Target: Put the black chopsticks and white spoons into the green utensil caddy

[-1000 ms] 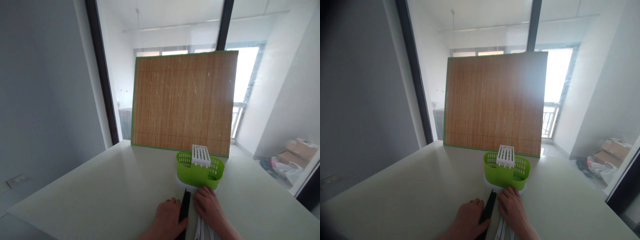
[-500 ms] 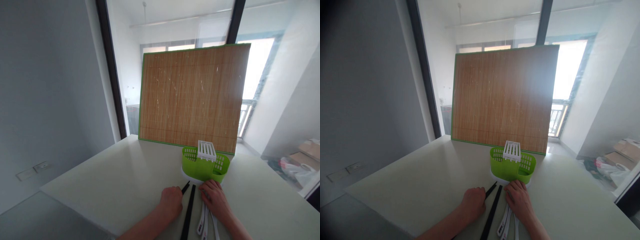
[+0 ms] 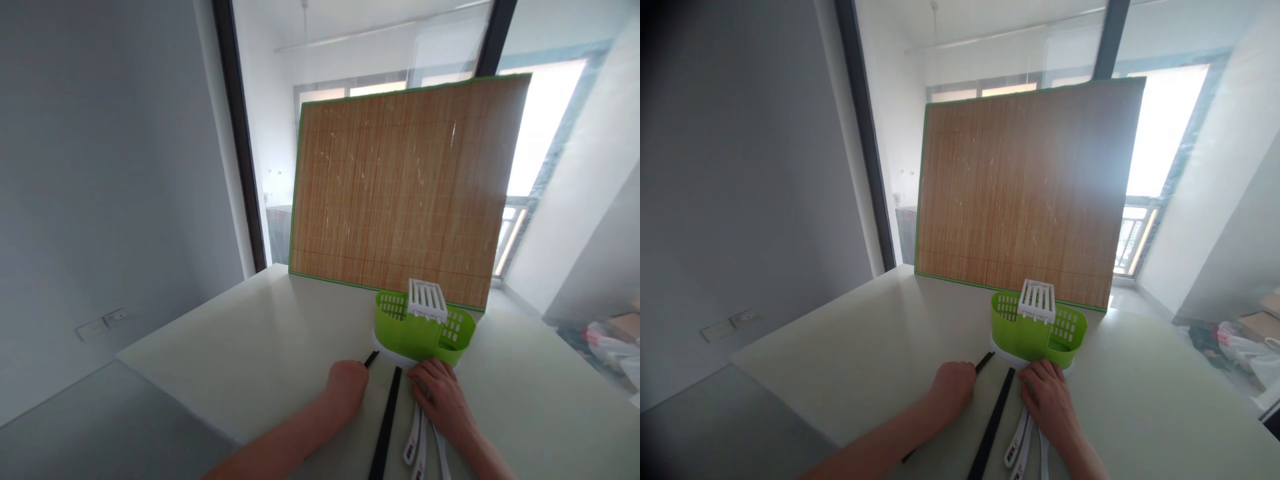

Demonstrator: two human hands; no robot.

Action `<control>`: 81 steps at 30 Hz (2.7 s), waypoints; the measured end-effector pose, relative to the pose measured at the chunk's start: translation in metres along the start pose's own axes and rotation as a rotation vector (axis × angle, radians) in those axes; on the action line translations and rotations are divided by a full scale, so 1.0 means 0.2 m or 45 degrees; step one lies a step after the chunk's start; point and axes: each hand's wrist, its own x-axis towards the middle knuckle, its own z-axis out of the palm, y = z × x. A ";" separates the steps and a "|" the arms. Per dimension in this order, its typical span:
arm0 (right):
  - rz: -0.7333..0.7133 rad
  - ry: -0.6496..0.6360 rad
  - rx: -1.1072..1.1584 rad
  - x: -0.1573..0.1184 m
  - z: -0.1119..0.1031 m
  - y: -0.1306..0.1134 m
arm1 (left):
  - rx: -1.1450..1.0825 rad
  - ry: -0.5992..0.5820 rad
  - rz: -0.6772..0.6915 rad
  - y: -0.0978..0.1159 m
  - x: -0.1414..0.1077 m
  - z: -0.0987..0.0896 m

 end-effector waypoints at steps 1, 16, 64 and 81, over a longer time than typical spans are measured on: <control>-0.002 0.000 -0.003 0.00 0.00 0.00 | 0.010 0.013 -0.005 -0.02 0.00 -0.01; -0.038 -0.138 0.283 0.07 0.02 -0.22 | -1.223 0.422 -0.027 -0.23 0.13 -0.25; 0.044 -0.139 0.514 0.08 0.15 -0.31 | -1.605 0.490 0.442 -0.02 0.07 -0.10; -0.001 -0.215 0.333 0.07 0.16 -0.30 | -1.638 0.413 0.468 -0.04 0.06 -0.16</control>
